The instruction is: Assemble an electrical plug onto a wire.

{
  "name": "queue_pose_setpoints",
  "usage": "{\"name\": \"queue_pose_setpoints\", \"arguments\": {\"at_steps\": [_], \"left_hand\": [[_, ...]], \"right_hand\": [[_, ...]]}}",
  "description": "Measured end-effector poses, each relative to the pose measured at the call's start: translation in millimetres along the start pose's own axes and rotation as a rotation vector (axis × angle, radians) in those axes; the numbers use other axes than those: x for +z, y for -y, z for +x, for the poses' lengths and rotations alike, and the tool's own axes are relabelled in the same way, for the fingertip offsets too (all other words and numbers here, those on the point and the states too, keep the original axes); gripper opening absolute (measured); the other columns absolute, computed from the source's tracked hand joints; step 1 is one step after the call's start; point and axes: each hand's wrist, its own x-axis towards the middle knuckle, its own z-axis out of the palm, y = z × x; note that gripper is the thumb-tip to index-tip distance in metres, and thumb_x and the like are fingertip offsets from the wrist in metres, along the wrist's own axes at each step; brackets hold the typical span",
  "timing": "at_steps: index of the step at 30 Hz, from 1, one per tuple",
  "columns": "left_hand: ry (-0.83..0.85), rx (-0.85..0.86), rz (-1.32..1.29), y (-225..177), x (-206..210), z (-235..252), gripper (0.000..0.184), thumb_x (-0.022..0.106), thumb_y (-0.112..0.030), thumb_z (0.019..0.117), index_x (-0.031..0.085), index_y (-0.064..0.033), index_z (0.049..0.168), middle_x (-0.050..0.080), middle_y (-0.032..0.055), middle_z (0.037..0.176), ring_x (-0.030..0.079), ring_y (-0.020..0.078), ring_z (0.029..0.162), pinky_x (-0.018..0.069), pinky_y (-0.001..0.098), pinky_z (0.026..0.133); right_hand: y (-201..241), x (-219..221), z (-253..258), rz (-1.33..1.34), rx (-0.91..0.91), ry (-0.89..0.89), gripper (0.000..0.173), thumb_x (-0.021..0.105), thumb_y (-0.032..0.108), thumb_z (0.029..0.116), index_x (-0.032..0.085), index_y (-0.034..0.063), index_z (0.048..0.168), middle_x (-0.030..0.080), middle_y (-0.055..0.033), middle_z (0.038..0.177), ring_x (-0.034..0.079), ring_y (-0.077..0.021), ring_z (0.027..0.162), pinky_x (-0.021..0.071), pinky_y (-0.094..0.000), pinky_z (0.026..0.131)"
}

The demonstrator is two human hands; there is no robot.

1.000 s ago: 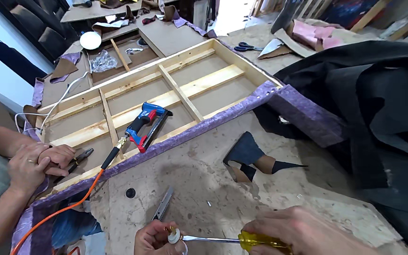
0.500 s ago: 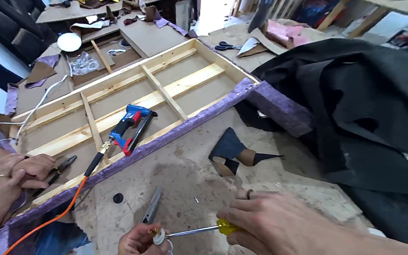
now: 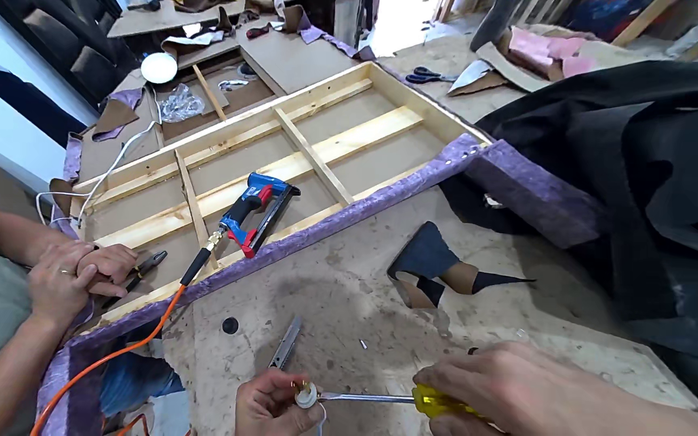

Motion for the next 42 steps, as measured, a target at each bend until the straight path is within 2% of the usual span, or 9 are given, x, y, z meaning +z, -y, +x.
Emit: {"name": "queue_pose_setpoints", "arguments": {"at_steps": [4, 7, 10, 14, 20, 24, 29, 34, 42], "left_hand": [[0.006, -0.011, -0.002, 0, 0, 4, 0.027, 0.083, -0.002, 0.0806, 0.077, -0.0109, 0.106, 0.079, 0.0093, 0.097, 0.077, 0.0155, 0.086, 0.0640, 0.0302, 0.079], [-0.012, -0.020, -0.009, 2, 0, 6, 0.028, 0.084, -0.005, 0.0800, 0.077, -0.0112, 0.106, 0.079, 0.0089, 0.096, 0.077, 0.0152, 0.085, 0.0640, 0.0301, 0.079], [-0.025, -0.028, -0.038, 5, 1, 7, 0.028, 0.085, -0.007, 0.0799, 0.077, -0.0116, 0.107, 0.079, 0.0088, 0.096, 0.077, 0.0151, 0.085, 0.0638, 0.0303, 0.079], [-0.023, -0.037, -0.051, 5, 2, 8, 0.027, 0.084, -0.005, 0.0811, 0.077, -0.0104, 0.106, 0.078, 0.0096, 0.097, 0.077, 0.0155, 0.086, 0.0639, 0.0305, 0.079], [0.058, -0.040, -0.072, 5, -1, 14, 0.027, 0.083, -0.004, 0.0816, 0.077, -0.0100, 0.107, 0.079, 0.0098, 0.097, 0.077, 0.0147, 0.087, 0.0636, 0.0287, 0.079], [0.050, -0.030, -0.035, 9, -1, 18, 0.027, 0.083, -0.004, 0.0808, 0.076, -0.0084, 0.107, 0.079, 0.0093, 0.096, 0.077, 0.0142, 0.085, 0.0637, 0.0293, 0.078], [-0.138, -0.180, 0.010, 6, -12, 28, 0.025, 0.077, 0.001, 0.0831, 0.068, 0.0024, 0.107, 0.075, 0.0133, 0.095, 0.074, 0.0173, 0.083, 0.0626, 0.0326, 0.076], [-0.417, -0.478, -0.151, 10, -44, 41, 0.019, 0.061, 0.007, 0.0956, 0.062, 0.0060, 0.114, 0.071, 0.0214, 0.099, 0.070, 0.0217, 0.080, 0.0593, 0.0328, 0.075], [-0.378, -0.367, -0.180, -1, -37, 16, 0.031, 0.063, 0.005, 0.0943, 0.060, 0.0062, 0.125, 0.072, 0.0206, 0.105, 0.072, 0.0227, 0.086, 0.0610, 0.0358, 0.080]], "right_hand": [[-9, -7, 9, 0.218, 0.194, 0.222, 0.036, 0.061, 0.048, 0.0981, 0.070, 0.0129, 0.098, 0.060, -0.0035, 0.066, 0.060, -0.0205, 0.057, 0.0460, -0.0436, 0.050], [-4, -4, 10, 0.061, 0.110, 0.077, 0.029, 0.075, 0.036, 0.0877, 0.069, 0.0098, 0.099, 0.065, -0.0065, 0.075, 0.064, -0.0239, 0.059, 0.0506, -0.0442, 0.049], [-11, 8, 7, -0.230, -0.078, -0.143, 0.033, 0.060, 0.043, 0.0974, 0.068, 0.0111, 0.099, 0.062, -0.0049, 0.079, 0.062, -0.0216, 0.059, 0.0474, -0.0362, 0.043], [-7, 11, 6, -0.374, -0.021, -0.180, 0.040, 0.047, 0.047, 0.1055, 0.071, 0.0150, 0.111, 0.066, -0.0035, 0.085, 0.065, -0.0247, 0.074, 0.0479, -0.0376, 0.050], [-9, 5, 8, -0.047, 0.161, 0.022, 0.048, 0.056, 0.058, 0.0969, 0.068, 0.0114, 0.096, 0.060, -0.0040, 0.064, 0.062, -0.0238, 0.054, 0.0464, -0.0448, 0.045], [-10, 3, 14, -0.075, 0.157, -0.039, 0.033, 0.077, 0.038, 0.0792, 0.065, 0.0143, 0.099, 0.063, -0.0004, 0.071, 0.064, -0.0203, 0.057, 0.0498, -0.0422, 0.045], [-13, -1, 8, -0.156, 0.178, -0.088, 0.024, 0.072, 0.027, 0.0880, 0.067, 0.0116, 0.106, 0.067, -0.0064, 0.080, 0.066, -0.0278, 0.062, 0.0517, -0.0496, 0.048], [-47, 78, -3, 0.002, 0.470, -0.181, 0.030, 0.069, 0.037, 0.0909, 0.072, 0.0141, 0.110, 0.072, -0.0069, 0.086, 0.070, -0.0291, 0.070, 0.0553, -0.0565, 0.057], [-54, 173, 31, 0.098, 0.568, -0.461, 0.030, 0.071, 0.028, 0.0876, 0.072, 0.0076, 0.110, 0.074, -0.0111, 0.089, 0.072, -0.0313, 0.073, 0.0579, -0.0570, 0.061]]}}
